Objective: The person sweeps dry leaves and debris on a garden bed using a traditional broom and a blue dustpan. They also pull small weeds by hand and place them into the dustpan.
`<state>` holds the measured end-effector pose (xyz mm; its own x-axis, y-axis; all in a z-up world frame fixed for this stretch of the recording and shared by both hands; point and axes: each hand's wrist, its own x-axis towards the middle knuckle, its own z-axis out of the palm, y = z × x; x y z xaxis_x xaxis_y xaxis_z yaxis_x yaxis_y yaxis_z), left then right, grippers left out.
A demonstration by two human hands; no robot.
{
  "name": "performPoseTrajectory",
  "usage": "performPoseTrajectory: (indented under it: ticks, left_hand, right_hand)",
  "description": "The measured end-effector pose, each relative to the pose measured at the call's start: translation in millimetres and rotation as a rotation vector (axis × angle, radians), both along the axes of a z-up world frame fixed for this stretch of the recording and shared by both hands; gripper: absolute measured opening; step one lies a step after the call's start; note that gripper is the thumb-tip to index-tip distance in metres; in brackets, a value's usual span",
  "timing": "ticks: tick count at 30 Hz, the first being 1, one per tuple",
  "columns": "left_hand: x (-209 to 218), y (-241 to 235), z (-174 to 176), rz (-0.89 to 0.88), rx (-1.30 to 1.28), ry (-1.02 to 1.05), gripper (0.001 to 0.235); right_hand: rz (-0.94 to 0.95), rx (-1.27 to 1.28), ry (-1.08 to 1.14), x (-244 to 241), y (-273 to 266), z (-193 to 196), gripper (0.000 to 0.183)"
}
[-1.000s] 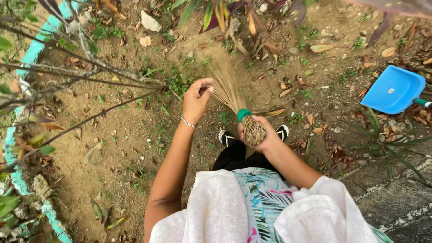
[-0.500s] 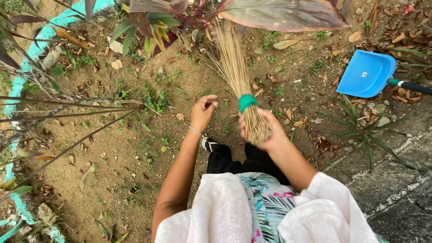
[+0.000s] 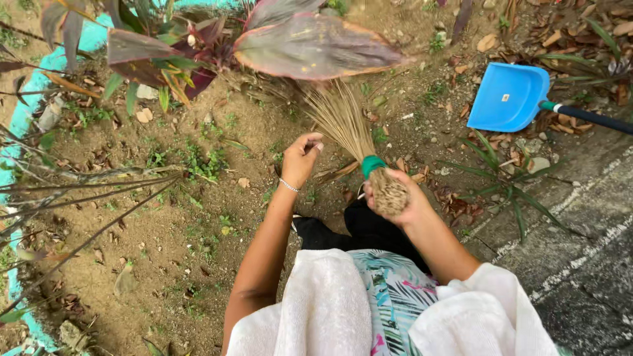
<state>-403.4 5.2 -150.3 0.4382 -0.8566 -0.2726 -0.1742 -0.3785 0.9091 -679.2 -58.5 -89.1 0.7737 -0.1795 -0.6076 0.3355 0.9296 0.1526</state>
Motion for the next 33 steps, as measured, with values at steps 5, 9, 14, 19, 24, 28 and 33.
performPoseTrajectory:
  ticks: [5,9,14,19,24,28,33]
  left_hand:
    - [-23.9,-30.7,-0.5,-0.005,-0.024,0.010,0.025]
    - [-19.6,-40.7,15.6,0.205,-0.070,0.216,0.023]
    - [15.5,-63.5,61.3,0.530,-0.253,0.525,0.058]
    - [34.4,-112.0,108.6,0.503,-0.295,0.746,0.079]
    - [39.8,-112.5,110.7,0.495,-0.361,0.957,0.046]
    - [29.1,-66.4,94.7,0.540,-0.287,0.933,0.027]
    - [15.4,-15.0,81.0,0.576,-0.276,0.822,0.021]
  right_hand:
    - [-0.059,0.018,0.035,-121.7,-12.5,56.0,0.073]
    - [-0.152,-0.155,0.025,-167.5,-40.1,64.8,0.077]
    - [0.129,-0.401,0.593,-109.8,-78.4,-46.8,0.066]
    - [0.376,-0.207,0.432,-96.5,-18.6,-96.5,0.056]
    - [0.360,0.008,0.097,-162.8,20.7,-0.1,0.051]
    - [0.348,-0.057,0.257,-184.8,18.3,51.2,0.051]
    - [0.419,-0.367,0.332,-140.1,-2.8,-18.6,0.054]
